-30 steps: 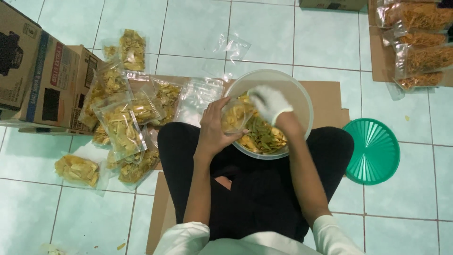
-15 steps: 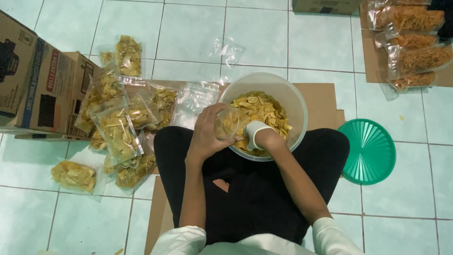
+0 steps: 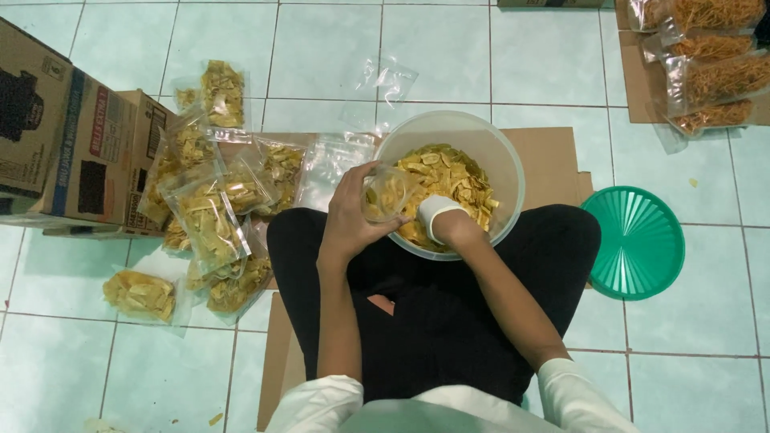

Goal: Manually transferring chips from a large bowl into individual plastic bags.

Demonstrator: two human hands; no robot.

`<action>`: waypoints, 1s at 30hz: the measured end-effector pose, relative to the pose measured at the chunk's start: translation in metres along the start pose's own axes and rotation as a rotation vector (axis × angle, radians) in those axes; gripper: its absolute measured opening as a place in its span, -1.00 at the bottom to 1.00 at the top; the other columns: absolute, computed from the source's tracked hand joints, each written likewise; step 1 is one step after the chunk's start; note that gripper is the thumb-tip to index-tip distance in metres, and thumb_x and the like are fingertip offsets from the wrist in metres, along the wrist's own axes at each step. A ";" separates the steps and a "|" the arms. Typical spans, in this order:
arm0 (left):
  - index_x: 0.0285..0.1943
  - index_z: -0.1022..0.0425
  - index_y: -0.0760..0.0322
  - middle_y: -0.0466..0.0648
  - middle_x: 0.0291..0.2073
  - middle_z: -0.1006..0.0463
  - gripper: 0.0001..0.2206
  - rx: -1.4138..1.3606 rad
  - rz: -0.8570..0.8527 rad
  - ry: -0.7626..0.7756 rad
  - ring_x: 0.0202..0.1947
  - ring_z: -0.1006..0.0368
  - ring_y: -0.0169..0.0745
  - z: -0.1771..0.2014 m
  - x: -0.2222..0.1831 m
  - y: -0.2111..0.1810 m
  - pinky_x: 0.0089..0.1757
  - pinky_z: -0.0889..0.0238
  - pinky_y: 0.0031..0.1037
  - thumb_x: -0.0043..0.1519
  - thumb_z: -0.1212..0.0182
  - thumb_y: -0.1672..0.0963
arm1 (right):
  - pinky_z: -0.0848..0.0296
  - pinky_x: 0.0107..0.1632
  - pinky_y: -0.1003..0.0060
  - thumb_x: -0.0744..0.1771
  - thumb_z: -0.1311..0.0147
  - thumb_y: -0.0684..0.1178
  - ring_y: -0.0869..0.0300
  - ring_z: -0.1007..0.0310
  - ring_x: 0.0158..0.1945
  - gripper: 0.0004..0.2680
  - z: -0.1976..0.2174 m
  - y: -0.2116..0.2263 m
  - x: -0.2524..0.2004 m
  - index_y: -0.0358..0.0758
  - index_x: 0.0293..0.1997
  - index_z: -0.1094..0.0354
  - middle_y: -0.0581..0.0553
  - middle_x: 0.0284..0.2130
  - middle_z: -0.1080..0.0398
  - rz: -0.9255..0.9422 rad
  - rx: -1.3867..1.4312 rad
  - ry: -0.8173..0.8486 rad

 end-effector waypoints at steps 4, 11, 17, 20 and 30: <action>0.22 -0.27 0.32 0.15 -0.05 -0.44 -0.21 -0.036 0.028 -0.024 0.05 -0.36 0.21 0.000 -0.002 -0.005 0.09 -0.18 -0.06 -0.19 -0.57 0.02 | -0.51 -0.07 0.00 0.22 -0.13 -0.15 -0.19 -0.50 -0.10 -0.81 0.024 -0.003 -0.047 -0.42 -0.16 -0.47 -0.39 -0.22 -0.49 0.009 0.116 -0.057; 0.24 -0.26 0.29 0.14 -0.05 -0.41 -0.22 -0.049 0.006 -0.037 0.07 -0.35 0.21 0.000 -0.005 -0.019 0.10 -0.18 -0.08 -0.16 -0.58 0.03 | -0.38 0.09 -0.03 0.29 -0.06 -0.02 -0.14 -0.44 0.02 -0.80 0.091 -0.009 -0.123 -0.24 -0.07 -0.46 -0.26 -0.13 -0.49 -0.027 0.334 -0.347; 0.25 -0.25 0.31 0.18 -0.04 -0.41 -0.20 -0.060 0.073 -0.027 0.08 -0.33 0.25 0.000 -0.008 -0.019 0.10 -0.17 -0.03 -0.19 -0.57 0.05 | -0.39 -0.08 0.05 0.27 -0.08 -0.10 -0.06 -0.46 -0.17 -0.83 0.107 -0.045 -0.121 -0.18 -0.08 -0.36 -0.17 -0.29 -0.46 0.194 0.558 -0.799; 0.24 -0.25 0.32 0.19 -0.04 -0.42 -0.19 -0.051 0.109 -0.030 0.09 -0.33 0.23 0.001 -0.012 -0.012 0.11 -0.17 -0.04 -0.21 -0.58 0.06 | -0.43 -0.22 0.17 0.26 -0.14 -0.06 0.10 -0.47 -0.33 -0.85 0.094 -0.051 -0.110 -0.07 -0.13 -0.38 -0.03 -0.37 -0.46 0.247 0.606 -0.913; 0.22 -0.26 0.31 0.14 -0.01 -0.43 -0.21 -0.008 0.114 -0.003 0.12 -0.31 0.17 -0.002 -0.024 0.000 0.14 -0.12 -0.07 -0.21 -0.57 0.06 | -0.42 -0.25 0.28 0.29 -0.05 -0.26 0.11 -0.43 -0.35 -0.85 0.061 -0.036 -0.107 -0.25 -0.10 -0.45 -0.16 -0.35 -0.46 0.496 0.858 -0.930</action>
Point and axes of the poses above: each hand's wrist, its own x-axis towards the middle knuckle, its own z-axis out of the back of the hand, y = z × x, the point moved 4 cm from there along x, towards the middle knuckle
